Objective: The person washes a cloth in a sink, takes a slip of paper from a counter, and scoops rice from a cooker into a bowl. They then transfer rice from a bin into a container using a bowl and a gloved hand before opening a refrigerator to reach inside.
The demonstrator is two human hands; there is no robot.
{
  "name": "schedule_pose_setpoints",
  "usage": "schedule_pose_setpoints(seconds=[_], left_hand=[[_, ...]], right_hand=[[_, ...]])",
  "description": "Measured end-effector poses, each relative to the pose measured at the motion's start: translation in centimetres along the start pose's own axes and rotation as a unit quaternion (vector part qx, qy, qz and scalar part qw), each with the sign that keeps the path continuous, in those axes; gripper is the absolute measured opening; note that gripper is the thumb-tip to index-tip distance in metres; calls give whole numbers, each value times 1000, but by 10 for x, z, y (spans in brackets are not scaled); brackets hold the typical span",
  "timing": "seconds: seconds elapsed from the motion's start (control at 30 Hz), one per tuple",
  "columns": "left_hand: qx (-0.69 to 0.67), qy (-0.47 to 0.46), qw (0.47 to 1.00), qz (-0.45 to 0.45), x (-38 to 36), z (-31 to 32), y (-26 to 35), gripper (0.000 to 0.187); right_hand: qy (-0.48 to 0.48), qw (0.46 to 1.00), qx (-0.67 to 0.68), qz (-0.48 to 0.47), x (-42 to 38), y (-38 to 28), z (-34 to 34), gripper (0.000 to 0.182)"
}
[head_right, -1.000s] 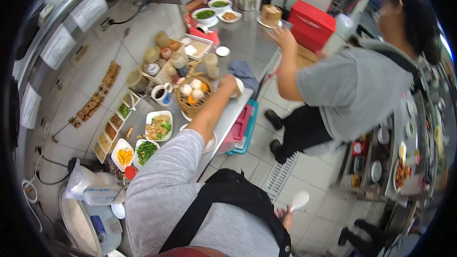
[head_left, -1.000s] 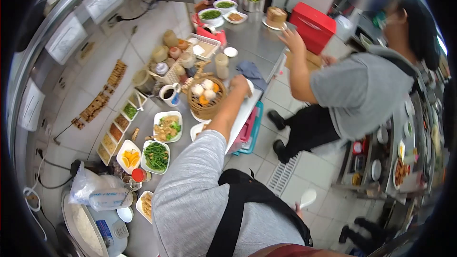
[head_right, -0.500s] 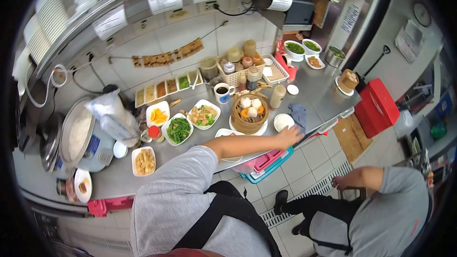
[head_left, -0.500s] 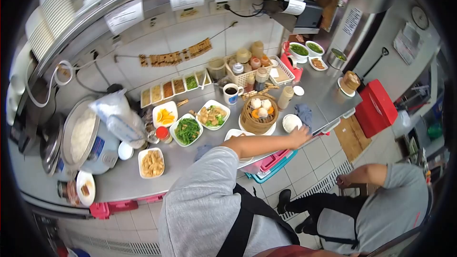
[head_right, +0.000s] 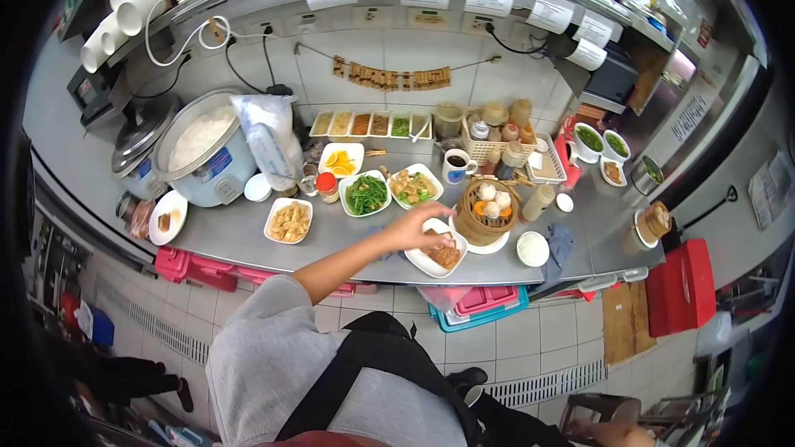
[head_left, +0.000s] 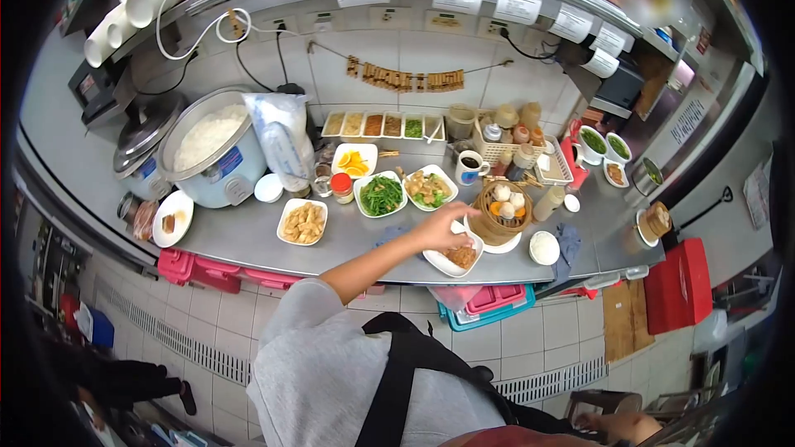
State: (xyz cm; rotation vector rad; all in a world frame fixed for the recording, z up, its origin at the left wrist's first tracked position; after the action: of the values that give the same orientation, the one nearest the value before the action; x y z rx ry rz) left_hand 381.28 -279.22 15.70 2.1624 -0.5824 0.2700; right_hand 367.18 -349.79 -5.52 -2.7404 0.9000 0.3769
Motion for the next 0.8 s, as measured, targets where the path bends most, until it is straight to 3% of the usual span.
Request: schedule_pose_setpoints(seconds=[0.07, 0.23, 0.3, 0.33, 0.37, 0.4, 0.43, 0.47, 0.5, 0.53, 0.6, 0.67, 0.7, 0.73, 0.77, 0.8], left_hand=[[12, 51, 998, -40, -15, -35, 3, 50], [-14, 32, 996, -82, -38, -52, -3, 47], [-24, 1, 996, -89, -39, -45, -1, 40], [-25, -7, 996, -88, -38, -40, -3, 40], [-49, -26, 996, -75, -36, -32, -5, 38], [-74, -47, 994, -62, -34, -24, -5, 36], [-56, -49, 997, -31, -31, -18, 0, 29], [-59, -59, 996, -30, -28, -10, 2, 29], [-52, -77, 996, -4, -24, -2, 6, 26], [-43, -93, 994, 22, -20, 4, 10, 23], [-48, -116, 992, 15, -12, 16, 12, 17], [-68, -128, 987, 73, -3, 26, 19, 12], [-77, -112, 988, 69, 3, 24, 24, 8], [-76, -114, 988, 70, 9, 19, 29, 8], [-31, -50, 992, 112, 18, 3, 37, 6], [15, 16, 988, 153, 26, -15, 46, 6]], right_hand=[[-53, 998, -43, 15, 4, 14, 6, 35], [-294, 946, -135, -8, 9, 36, 50, 36], [-403, 897, -127, -133, 19, 5, 78, 36], [-399, 871, -114, -262, 27, -31, 95, 36], [-293, 883, -172, -324, -7, -106, 68, 29], [-42, 783, -131, -606, -7, -150, 70, 12], [51, 733, -153, -661, -74, -229, 19, 10], [71, 708, -143, -688, -106, -282, -8, 12], [80, 700, -43, -708, -143, -334, -42, 13], [131, 549, -154, -811, -186, -373, -58, 16], [187, 501, -93, -840, -230, -441, -93, 18], [257, 489, -85, -829, -248, -496, -106, 20], [96, 587, 77, -800, -226, -519, -96, 19], [-70, 647, 235, -722, -201, -542, -74, 18], [-68, 648, 235, -721, -191, -552, -55, 18], [-149, 634, 349, -673, -178, -562, -43, 17]])
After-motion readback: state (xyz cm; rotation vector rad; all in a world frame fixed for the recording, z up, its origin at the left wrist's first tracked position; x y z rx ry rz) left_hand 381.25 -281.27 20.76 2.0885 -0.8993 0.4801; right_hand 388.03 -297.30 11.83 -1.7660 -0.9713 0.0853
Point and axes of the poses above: each hand's wrist, its own x-axis towards the middle knuckle, its own z-axis out of the palm, y = z × x, the point moved 6 cm from there along x, towards the middle knuckle, and after that the axes turned 6 degrees about -y, right-handed, at the moved point
